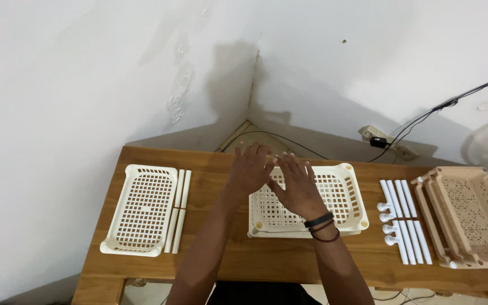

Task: The person assembles a small plastic stool by inserting cylindrical legs into the corners of a perforated seat base. They then attach a horizontal crossbar between two legs to stabilize the structure.

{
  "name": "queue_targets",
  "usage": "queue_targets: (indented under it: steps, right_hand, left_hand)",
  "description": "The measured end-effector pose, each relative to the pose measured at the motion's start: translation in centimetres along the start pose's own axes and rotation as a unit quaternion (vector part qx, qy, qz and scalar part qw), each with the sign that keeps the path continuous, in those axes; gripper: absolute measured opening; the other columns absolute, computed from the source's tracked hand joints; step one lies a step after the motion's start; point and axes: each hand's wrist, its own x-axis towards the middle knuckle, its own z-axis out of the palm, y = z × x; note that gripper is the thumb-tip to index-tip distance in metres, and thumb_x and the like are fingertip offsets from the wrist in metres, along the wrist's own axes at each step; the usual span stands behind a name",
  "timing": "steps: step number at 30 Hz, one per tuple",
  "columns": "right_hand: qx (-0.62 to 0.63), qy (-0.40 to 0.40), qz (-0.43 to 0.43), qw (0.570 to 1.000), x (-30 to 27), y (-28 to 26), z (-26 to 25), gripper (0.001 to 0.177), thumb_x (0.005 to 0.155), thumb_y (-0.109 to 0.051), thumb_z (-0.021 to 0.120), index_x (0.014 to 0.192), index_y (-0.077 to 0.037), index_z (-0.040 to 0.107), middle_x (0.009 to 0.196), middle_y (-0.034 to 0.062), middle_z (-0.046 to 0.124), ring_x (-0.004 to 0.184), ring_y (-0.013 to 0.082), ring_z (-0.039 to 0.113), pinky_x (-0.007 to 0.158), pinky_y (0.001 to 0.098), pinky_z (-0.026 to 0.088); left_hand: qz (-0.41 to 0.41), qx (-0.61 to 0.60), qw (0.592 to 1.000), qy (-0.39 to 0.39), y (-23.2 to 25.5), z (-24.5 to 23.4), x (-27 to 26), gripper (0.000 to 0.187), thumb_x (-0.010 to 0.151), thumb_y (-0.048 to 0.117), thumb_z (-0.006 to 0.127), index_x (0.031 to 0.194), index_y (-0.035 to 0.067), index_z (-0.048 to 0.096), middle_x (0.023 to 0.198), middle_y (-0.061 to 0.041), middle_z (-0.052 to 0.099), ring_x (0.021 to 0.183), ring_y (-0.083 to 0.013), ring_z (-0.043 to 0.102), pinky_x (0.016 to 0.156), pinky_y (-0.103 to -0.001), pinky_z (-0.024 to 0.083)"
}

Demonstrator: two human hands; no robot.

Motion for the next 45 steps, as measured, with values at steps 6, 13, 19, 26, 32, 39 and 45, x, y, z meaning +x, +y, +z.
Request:
queue_targets:
  steps: [6,13,19,26,32,39,45]
  right_hand:
    - [0.027,-0.032,0.044,0.998,0.8,-2.0,0.2,0.073,0.098,-0.055,0.053,0.154,-0.012,0.037,0.16,0.016,0.036,0.153,0.0292,0.024,0.123,0.0558,0.013]
    - [0.037,-0.03,0.027,0.999,1.5,-3.0,1.2,0.071,0.099,-0.056,0.05,0.152,-0.009,0.042,0.157,0.0166,0.043,0.151,0.0285,0.03,0.124,0.0562,0.013]
    - [0.043,-0.039,0.031,0.998,2.3,-3.4,2.2,0.065,0.101,-0.054,0.049,0.147,-0.008,0.048,0.148,0.0198,0.053,0.145,0.0307,0.041,0.123,0.0575,0.014]
    - [0.046,-0.03,0.047,0.997,3.4,-4.0,3.3,0.057,0.102,-0.047,0.051,0.135,-0.001,0.056,0.128,0.0219,0.064,0.129,0.0343,0.056,0.121,0.0542,0.026]
    - [0.092,-0.03,0.07,0.993,4.4,-4.2,3.8,0.037,0.099,-0.036,0.057,0.11,-0.001,0.06,0.108,0.0193,0.065,0.105,0.0364,0.062,0.097,0.0501,0.045]
    - [0.146,0.007,0.069,0.987,5.1,-3.8,4.5,0.028,0.096,-0.028,0.062,0.096,-0.002,0.055,0.098,0.0194,0.062,0.094,0.0383,0.061,0.085,0.0489,0.048]
    - [0.155,-0.034,0.083,0.984,5.4,-3.5,4.7,0.032,0.095,-0.031,0.065,0.089,-0.002,0.054,0.089,0.0179,0.059,0.085,0.0334,0.06,0.08,0.046,0.049]
  left_hand:
    - [-0.009,-0.094,0.994,0.051,-3.0,1.2,-1.2,0.027,0.102,0.028,0.057,0.12,0.009,0.062,0.121,-0.013,0.065,0.118,-0.0326,0.06,0.113,-0.056,0.034]
    - [0.002,-0.124,0.982,0.141,-5.2,3.6,-3.3,0.021,0.101,0.019,0.058,0.119,0.01,0.063,0.113,-0.013,0.07,0.106,-0.0343,0.066,0.098,-0.052,0.043]
    - [-0.082,-0.343,0.932,0.086,-5.7,5.0,-4.2,0.023,0.107,0.02,0.052,0.123,0.007,0.062,0.113,-0.015,0.072,0.099,-0.0321,0.071,0.086,-0.042,0.056]
    - [-0.158,-0.488,0.858,-0.012,-6.7,9.7,-5.3,0.039,0.111,0.027,0.034,0.135,0.007,0.057,0.12,-0.015,0.071,0.11,-0.0232,0.067,0.095,-0.035,0.052]
    - [-0.117,-0.683,0.721,-0.008,-8.0,14.4,-6.0,0.056,0.11,0.037,0.038,0.149,-0.001,0.05,0.138,-0.014,0.063,0.129,-0.0242,0.058,0.11,-0.038,0.043]
    - [-0.075,-0.755,0.651,-0.028,-9.0,17.8,-5.7,0.065,0.113,0.049,0.035,0.146,-0.004,0.05,0.144,-0.017,0.057,0.135,-0.0267,0.053,0.116,-0.041,0.04]
    - [-0.158,-0.692,0.701,-0.068,-9.3,17.7,-5.6,0.062,0.106,0.05,0.034,0.144,0.003,0.049,0.145,-0.012,0.057,0.138,-0.0221,0.051,0.117,-0.036,0.038]
